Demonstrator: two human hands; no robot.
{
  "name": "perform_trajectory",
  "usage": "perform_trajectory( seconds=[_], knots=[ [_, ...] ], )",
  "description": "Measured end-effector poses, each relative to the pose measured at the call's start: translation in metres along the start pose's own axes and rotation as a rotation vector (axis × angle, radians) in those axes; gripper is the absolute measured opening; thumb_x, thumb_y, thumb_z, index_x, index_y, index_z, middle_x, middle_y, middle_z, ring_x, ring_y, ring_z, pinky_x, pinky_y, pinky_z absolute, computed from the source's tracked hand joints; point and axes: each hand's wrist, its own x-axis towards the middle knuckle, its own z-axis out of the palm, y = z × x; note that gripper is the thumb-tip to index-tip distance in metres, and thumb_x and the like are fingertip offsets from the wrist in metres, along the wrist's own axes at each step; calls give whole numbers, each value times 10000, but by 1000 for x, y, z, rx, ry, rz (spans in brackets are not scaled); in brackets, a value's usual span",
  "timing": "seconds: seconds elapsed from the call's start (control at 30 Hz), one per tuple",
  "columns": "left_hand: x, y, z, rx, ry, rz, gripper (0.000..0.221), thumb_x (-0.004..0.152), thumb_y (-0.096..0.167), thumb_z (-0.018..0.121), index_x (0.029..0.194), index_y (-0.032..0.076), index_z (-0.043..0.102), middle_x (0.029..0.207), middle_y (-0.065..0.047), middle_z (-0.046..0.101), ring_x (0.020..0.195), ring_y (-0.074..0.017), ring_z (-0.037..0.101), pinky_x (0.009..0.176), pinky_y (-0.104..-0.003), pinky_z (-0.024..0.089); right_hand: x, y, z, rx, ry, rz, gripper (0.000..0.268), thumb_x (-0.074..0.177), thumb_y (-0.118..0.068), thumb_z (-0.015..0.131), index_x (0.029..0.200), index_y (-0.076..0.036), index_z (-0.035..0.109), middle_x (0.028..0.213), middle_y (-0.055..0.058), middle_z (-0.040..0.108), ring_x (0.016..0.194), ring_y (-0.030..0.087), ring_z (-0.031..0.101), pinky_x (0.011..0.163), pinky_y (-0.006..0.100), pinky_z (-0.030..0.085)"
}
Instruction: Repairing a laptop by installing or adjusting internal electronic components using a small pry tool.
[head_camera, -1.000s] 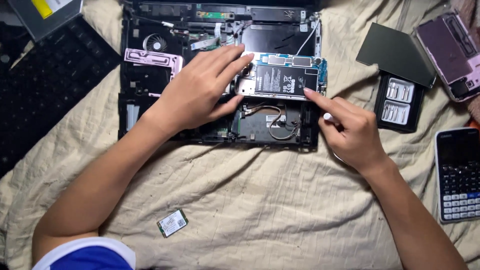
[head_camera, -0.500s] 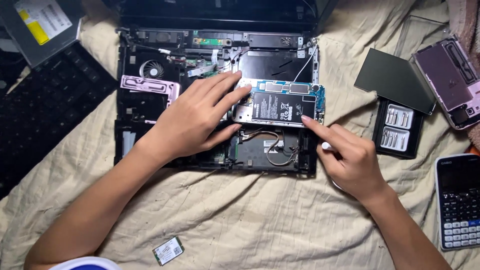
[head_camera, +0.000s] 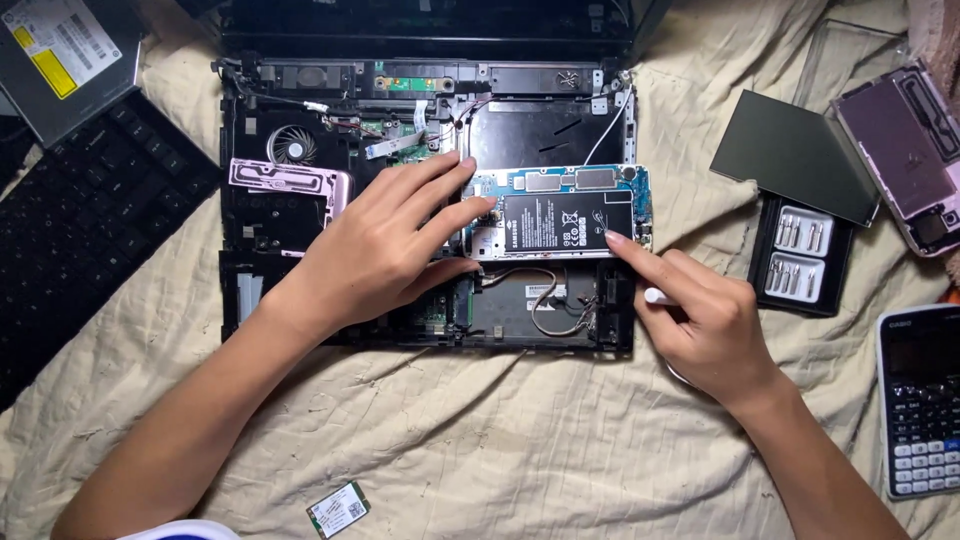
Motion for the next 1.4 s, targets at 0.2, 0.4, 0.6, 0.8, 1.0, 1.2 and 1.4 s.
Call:
perform_trajectory(
  seconds=[0.2,0.4,0.6,0.8,1.0,1.2,1.4],
  knots=[
    [1,0,0,7,21,17,488,1057,360,666,1354,-18,583,1372,-259,636,1301,-396,605,1050,-496,523,-1,1,1,9,22,-4,577,900,146,611,1437,-66,629,747,20,505,629,150,406,639,284,390],
    [-1,0,3,-18,26,-1,579,1050,422,649,1392,-37,559,1372,-250,659,1299,-384,628,1090,-496,523,1,-4,0,-28,78,-27,508,978,106,623,1470,-18,603,804,56,528,635,164,437,665,298,397],
    [-2,0,0,-58,47,-29,583,1051,341,674,1400,-101,524,1381,-260,637,1300,-386,620,1087,-477,509,-3,2,3,-36,134,56,614,972,52,667,1562,-16,509,833,46,621,639,152,472,712,298,462],
    [-6,1,3,-54,15,-73,642,1063,377,631,1428,-136,504,1391,-291,638,1297,-399,634,1098,-488,516,-5,1,1,-30,117,84,654,957,79,678,1580,10,490,848,65,563,655,165,457,685,319,437],
    [-5,-3,4,-69,51,-75,624,1066,368,608,1412,-143,521,1371,-292,649,1281,-406,643,1074,-495,532,0,2,0,-8,145,172,645,929,82,674,1552,-36,553,950,77,603,658,136,468,713,272,454],
    [-6,-4,4,-116,73,-79,550,1118,347,484,1408,-116,546,1377,-266,660,1295,-404,645,1040,-496,530,-1,2,-1,-31,125,158,648,924,87,648,1558,-17,562,917,74,625,675,168,473,725,305,446],
    [-2,-6,5,-261,86,-218,496,1137,320,423,1435,-61,535,1348,-210,693,1269,-368,656,1044,-476,493,0,2,-1,-29,112,171,665,926,100,630,1577,-14,549,798,43,514,642,152,407,698,285,410]
  ],
)
